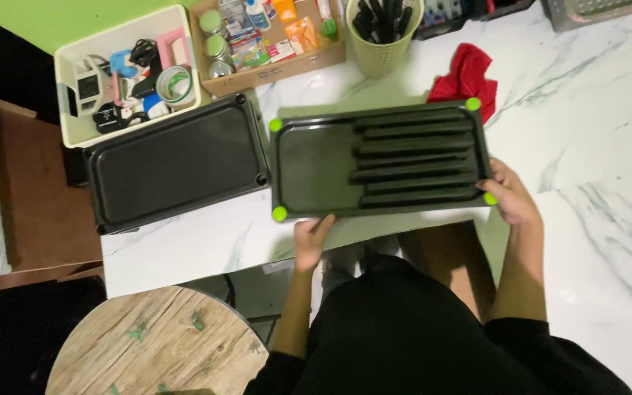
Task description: The recorder organizes notebooks and boxes, wipes a table, and then assembles a small plastic shelf unit.
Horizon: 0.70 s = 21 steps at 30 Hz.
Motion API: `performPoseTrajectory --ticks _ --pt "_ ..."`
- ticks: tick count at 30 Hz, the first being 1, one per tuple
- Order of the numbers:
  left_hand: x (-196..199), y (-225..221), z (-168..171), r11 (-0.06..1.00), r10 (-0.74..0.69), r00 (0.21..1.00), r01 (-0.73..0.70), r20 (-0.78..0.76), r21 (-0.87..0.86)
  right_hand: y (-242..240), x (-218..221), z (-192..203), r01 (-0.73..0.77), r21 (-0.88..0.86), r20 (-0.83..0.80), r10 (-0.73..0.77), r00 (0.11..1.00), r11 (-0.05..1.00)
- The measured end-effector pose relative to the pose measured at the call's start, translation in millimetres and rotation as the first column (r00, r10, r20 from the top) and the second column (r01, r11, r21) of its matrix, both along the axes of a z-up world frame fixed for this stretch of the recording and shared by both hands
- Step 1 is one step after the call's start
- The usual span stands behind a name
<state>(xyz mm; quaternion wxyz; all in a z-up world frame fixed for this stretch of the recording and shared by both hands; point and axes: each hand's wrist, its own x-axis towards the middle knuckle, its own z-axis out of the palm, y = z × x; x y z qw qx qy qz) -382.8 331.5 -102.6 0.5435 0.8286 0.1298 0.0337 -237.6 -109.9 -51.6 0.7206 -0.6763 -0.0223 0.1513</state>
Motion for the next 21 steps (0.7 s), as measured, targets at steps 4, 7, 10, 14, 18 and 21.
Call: performPoseTrajectory --ticks 4,7,10,14,18,21 --pt "-16 -16 27 0.974 0.109 0.979 -0.07 0.174 -0.216 5 11 -5 -0.056 0.01 -0.017 0.056 0.998 0.998" --pt "-15 -33 48 0.786 0.187 0.97 -0.053 0.155 -0.616 -3 23 -25 -0.127 0.048 -0.005 0.127 0.992 0.991" --pt "-12 -43 17 0.881 0.169 0.96 -0.046 0.223 -0.472 -7 35 -23 -0.141 -0.041 -0.007 0.141 0.99 0.989" --pt "5 -60 -17 0.887 0.14 0.989 -0.104 0.047 -0.45 -24 49 -39 -0.064 0.006 0.024 0.064 0.998 0.998" --pt "46 -77 -17 0.687 0.127 0.986 -0.164 -0.105 -0.708 -22 63 -29 0.05 0.108 -0.013 -0.049 0.999 0.993" --pt "68 -78 -21 0.569 0.161 0.987 -0.087 0.007 -0.818 -33 71 -49 0.043 0.078 0.036 -0.046 0.998 0.996"
